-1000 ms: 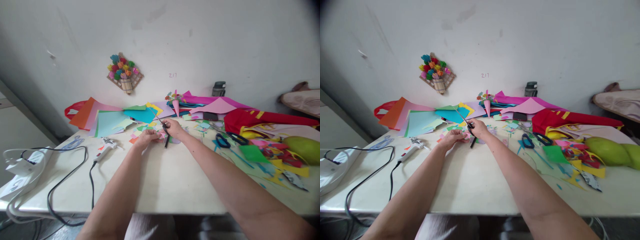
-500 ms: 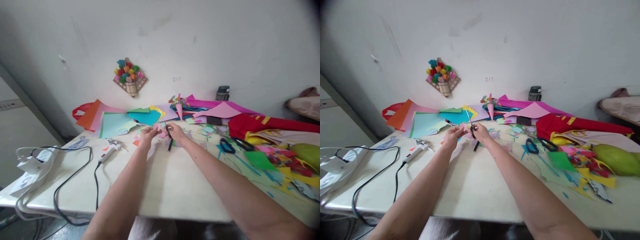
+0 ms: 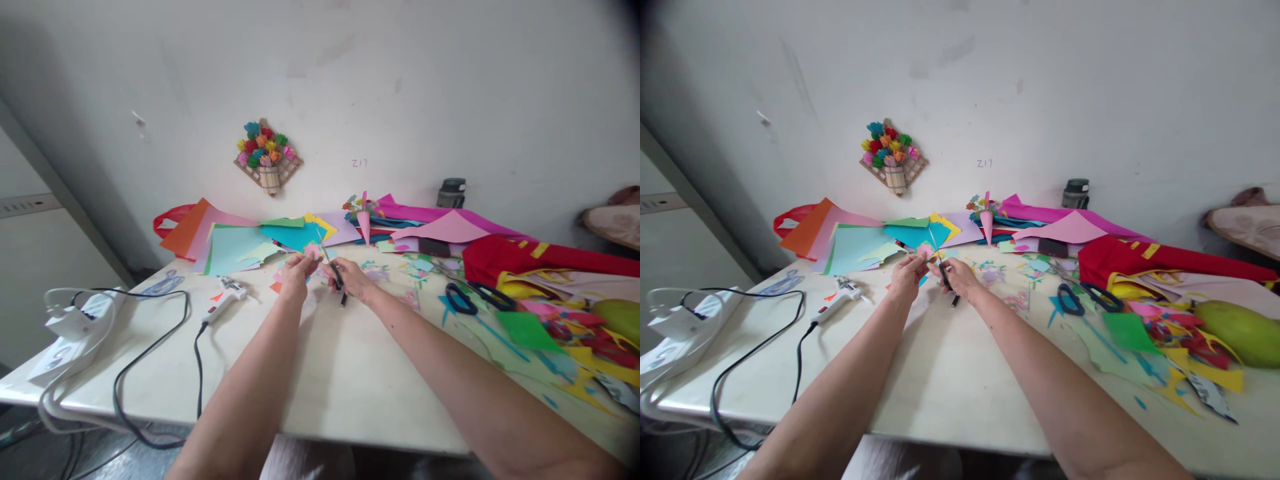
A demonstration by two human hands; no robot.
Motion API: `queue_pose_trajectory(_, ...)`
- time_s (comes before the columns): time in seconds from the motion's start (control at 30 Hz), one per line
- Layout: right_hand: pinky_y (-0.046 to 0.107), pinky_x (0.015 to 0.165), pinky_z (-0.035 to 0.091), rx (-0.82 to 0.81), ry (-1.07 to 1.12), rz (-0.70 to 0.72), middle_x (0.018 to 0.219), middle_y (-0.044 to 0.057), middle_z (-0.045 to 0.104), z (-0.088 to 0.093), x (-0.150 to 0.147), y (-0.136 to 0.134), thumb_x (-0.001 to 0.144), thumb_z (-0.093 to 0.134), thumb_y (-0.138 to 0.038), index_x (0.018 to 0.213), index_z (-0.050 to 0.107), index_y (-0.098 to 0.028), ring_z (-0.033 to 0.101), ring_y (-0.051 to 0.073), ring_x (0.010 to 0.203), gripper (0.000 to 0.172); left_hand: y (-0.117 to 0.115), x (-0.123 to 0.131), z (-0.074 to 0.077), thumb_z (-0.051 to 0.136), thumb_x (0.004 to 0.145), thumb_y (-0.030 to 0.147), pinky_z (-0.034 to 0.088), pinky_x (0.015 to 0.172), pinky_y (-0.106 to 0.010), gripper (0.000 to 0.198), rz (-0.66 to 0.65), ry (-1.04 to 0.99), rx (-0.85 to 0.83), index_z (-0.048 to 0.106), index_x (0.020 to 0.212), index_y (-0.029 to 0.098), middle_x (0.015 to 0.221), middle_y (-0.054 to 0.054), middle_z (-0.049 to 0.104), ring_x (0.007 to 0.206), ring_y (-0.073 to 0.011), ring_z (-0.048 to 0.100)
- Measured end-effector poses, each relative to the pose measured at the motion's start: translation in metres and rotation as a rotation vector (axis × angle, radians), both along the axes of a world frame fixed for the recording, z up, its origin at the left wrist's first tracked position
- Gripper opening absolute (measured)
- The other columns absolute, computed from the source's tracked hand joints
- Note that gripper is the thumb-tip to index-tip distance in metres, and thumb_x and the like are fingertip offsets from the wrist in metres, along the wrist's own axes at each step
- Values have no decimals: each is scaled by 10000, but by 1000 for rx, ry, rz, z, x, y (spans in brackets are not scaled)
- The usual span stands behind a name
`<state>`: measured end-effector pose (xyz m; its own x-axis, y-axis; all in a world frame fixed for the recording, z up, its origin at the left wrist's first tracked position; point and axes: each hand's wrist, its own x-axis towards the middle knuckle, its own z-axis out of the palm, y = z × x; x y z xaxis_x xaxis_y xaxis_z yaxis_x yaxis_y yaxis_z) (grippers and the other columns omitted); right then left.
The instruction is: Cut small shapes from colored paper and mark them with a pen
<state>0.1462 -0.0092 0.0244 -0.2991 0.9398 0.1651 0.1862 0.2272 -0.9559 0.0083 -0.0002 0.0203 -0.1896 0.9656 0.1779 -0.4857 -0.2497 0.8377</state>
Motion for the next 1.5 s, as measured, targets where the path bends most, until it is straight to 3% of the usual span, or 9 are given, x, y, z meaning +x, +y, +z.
queue_pose_trajectory(0.57, 159, 352, 329, 38, 30, 34, 558, -31, 559, -6, -3, 0, 745, 552, -502, 809, 532, -172, 514, 75, 411, 337, 2, 5, -2, 767, 488, 286, 454, 634, -255, 345, 35, -11, 4, 449, 555, 172, 514, 51, 544, 556, -113, 598)
queue_pose_trajectory(1.13, 168, 311, 294, 60, 73, 58, 501, -64, 495, -13, -4, 6, 731, 578, -436, 774, 504, -177, 442, 62, 353, 272, 3, 7, -4, 787, 430, 229, 467, 664, -272, 362, 40, -123, -14, 452, 552, 165, 542, 29, 595, 582, -149, 641)
queue_pose_trajectory(1.37, 172, 298, 289, 32, 83, 24, 471, -74, 456, -9, -6, 6, 702, 608, -423, 766, 503, -178, 426, 65, 341, 274, 4, 3, -5, 796, 475, 213, 468, 734, -297, 339, -23, -117, 0, 474, 566, 159, 565, 20, 612, 692, -201, 679)
queue_pose_trajectory(1.5, 158, 287, 270, -20, 85, 110, 544, -45, 527, -3, 5, 5, 727, 580, -487, 787, 492, -176, 490, 71, 387, 329, 3, -4, -4, 810, 487, 215, 470, 818, -348, 324, -127, -75, 11, 504, 573, 148, 600, 2, 645, 670, -190, 676)
